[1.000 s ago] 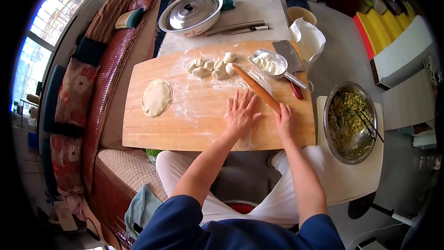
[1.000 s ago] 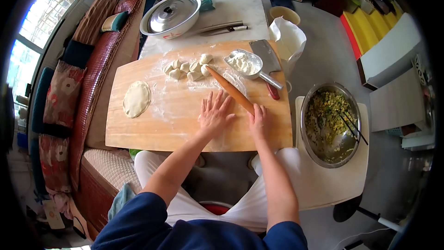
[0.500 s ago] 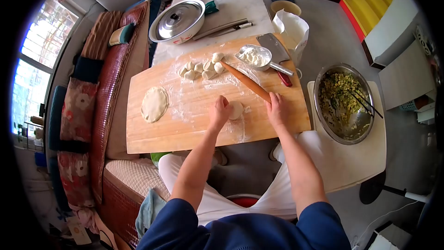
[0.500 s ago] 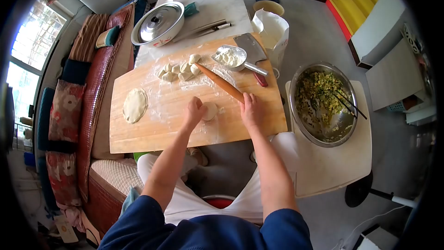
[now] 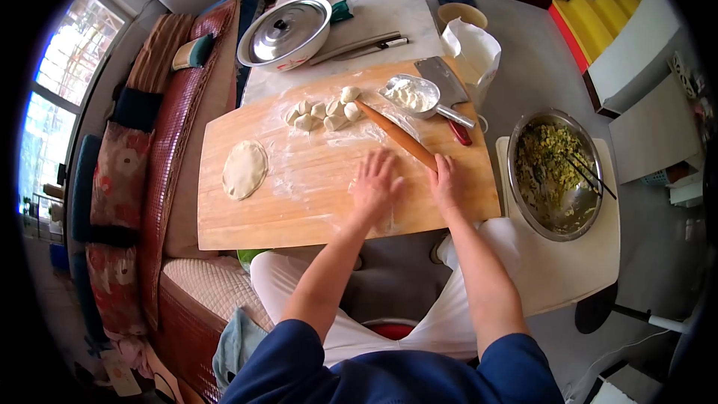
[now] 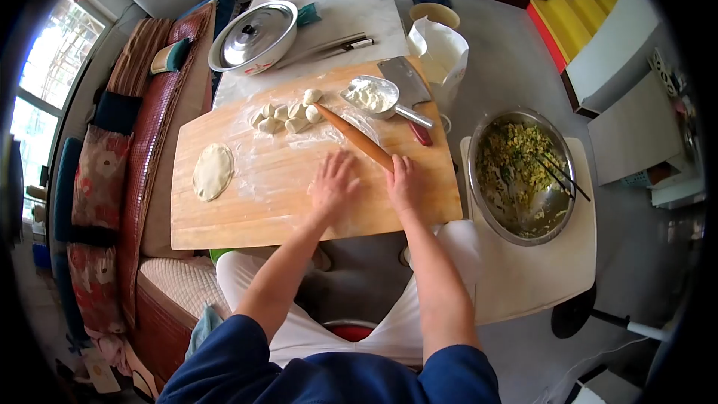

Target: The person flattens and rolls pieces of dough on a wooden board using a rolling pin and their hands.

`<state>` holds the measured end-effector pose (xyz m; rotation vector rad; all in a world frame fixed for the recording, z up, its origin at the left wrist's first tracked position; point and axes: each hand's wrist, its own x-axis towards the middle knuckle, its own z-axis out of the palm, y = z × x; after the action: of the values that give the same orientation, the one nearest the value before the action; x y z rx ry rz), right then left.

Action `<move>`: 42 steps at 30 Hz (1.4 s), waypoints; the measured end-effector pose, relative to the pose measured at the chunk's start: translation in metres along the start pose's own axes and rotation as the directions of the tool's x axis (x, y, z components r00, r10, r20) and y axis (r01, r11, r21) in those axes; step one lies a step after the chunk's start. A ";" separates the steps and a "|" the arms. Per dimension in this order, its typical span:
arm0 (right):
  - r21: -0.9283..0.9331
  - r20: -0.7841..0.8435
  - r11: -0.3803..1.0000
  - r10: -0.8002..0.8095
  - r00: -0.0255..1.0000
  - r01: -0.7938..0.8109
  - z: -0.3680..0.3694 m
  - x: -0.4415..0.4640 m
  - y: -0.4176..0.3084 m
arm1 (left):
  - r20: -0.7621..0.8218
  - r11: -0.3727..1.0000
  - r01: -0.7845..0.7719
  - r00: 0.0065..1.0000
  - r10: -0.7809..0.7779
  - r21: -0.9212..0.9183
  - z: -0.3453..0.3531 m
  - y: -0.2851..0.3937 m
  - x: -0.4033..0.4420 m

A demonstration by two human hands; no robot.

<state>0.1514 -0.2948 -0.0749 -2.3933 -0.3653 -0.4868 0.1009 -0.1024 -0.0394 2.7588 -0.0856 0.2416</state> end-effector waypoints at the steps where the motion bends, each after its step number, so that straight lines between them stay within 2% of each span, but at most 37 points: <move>1: 0.016 -0.012 1.000 -0.004 1.000 0.004 0.002 0.000 0.001 | 0.019 1.000 -0.008 1.000 0.008 0.005 0.003 0.012 0.000; 2: 0.032 -0.011 0.999 0.007 1.000 -0.007 0.005 -0.001 0.003 | 0.007 0.996 -0.052 0.999 0.052 0.074 0.007 0.027 -0.004; 4: 0.067 -0.007 0.997 0.026 1.000 -0.025 0.009 -0.001 0.004 | -0.049 0.996 -0.081 0.995 0.082 0.037 0.011 0.037 -0.005; 7: 0.015 0.014 1.000 0.007 1.000 -0.008 0.006 -0.001 0.004 | -0.047 0.995 0.010 0.999 -0.005 0.095 0.011 0.010 0.017; 10: 0.000 0.028 1.000 -0.002 1.000 0.002 0.002 -0.001 0.005 | -0.115 0.974 0.224 0.969 -0.218 0.043 -0.002 -0.037 0.015; 13: 0.032 0.002 0.999 0.006 1.000 -0.006 0.011 -0.001 0.008 | -0.204 0.889 0.445 0.885 -0.418 0.108 -0.007 -0.064 -0.017; 16: 0.027 0.017 1.000 0.001 1.000 -0.001 0.009 -0.002 0.008 | -0.139 0.915 0.382 0.907 -0.398 -0.126 -0.015 -0.059 -0.035; 19: 0.017 0.023 1.000 -0.017 1.000 0.016 0.002 -0.002 0.005 | -0.161 0.973 0.191 0.972 -0.169 0.132 -0.032 -0.015 -0.042; 21: 0.021 0.011 0.999 -0.031 0.999 0.031 0.003 0.000 0.004 | 0.071 0.973 -0.136 0.990 0.124 0.189 -0.021 0.021 -0.058; 22: 0.026 0.003 0.999 -0.033 0.999 0.033 0.007 -0.003 0.008 | 0.145 0.964 -0.253 0.960 0.239 0.085 -0.009 0.028 -0.065; 24: 0.028 -0.002 0.999 -0.027 1.000 0.027 0.011 0.001 0.012 | 0.142 0.917 -0.393 0.906 0.400 -0.076 0.003 0.025 -0.062; 27: 0.021 0.036 1.000 0.009 0.999 -0.010 0.010 -0.009 0.011 | 0.161 0.906 -0.405 0.909 0.385 0.124 0.004 0.011 -0.018; 28: 0.021 0.044 1.000 0.011 0.999 -0.012 0.008 -0.007 0.011 | 0.140 0.941 -0.312 0.946 0.293 0.133 0.006 0.001 -0.001; 30: 0.017 0.035 1.000 -0.002 0.999 0.002 0.007 0.002 0.010 | 0.096 0.917 -0.192 0.981 0.169 0.348 -0.014 -0.017 0.027; 32: 0.012 0.027 1.000 -0.009 1.000 0.009 0.007 -0.001 0.010 | -0.120 0.948 0.108 0.990 -0.075 0.299 -0.010 -0.049 0.034; 35: 0.021 -0.024 1.000 -0.013 1.000 0.014 0.008 -0.003 0.007 | -0.186 0.935 0.322 0.938 -0.293 0.150 -0.016 -0.077 0.002; 38: 0.019 0.068 1.000 0.018 0.998 -0.019 0.000 0.001 0.003 | -0.036 0.952 0.289 0.957 -0.286 0.100 -0.018 -0.075 -0.008; 42: 0.005 -0.004 0.999 -0.032 0.999 0.032 0.009 0.003 0.011 | -0.162 0.951 0.240 0.964 -0.210 0.195 -0.014 -0.069 0.001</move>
<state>0.1609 -0.2964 -0.0861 -2.3850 -0.4031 -0.5042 0.1064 -0.0332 -0.0513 2.9201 0.3086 0.4013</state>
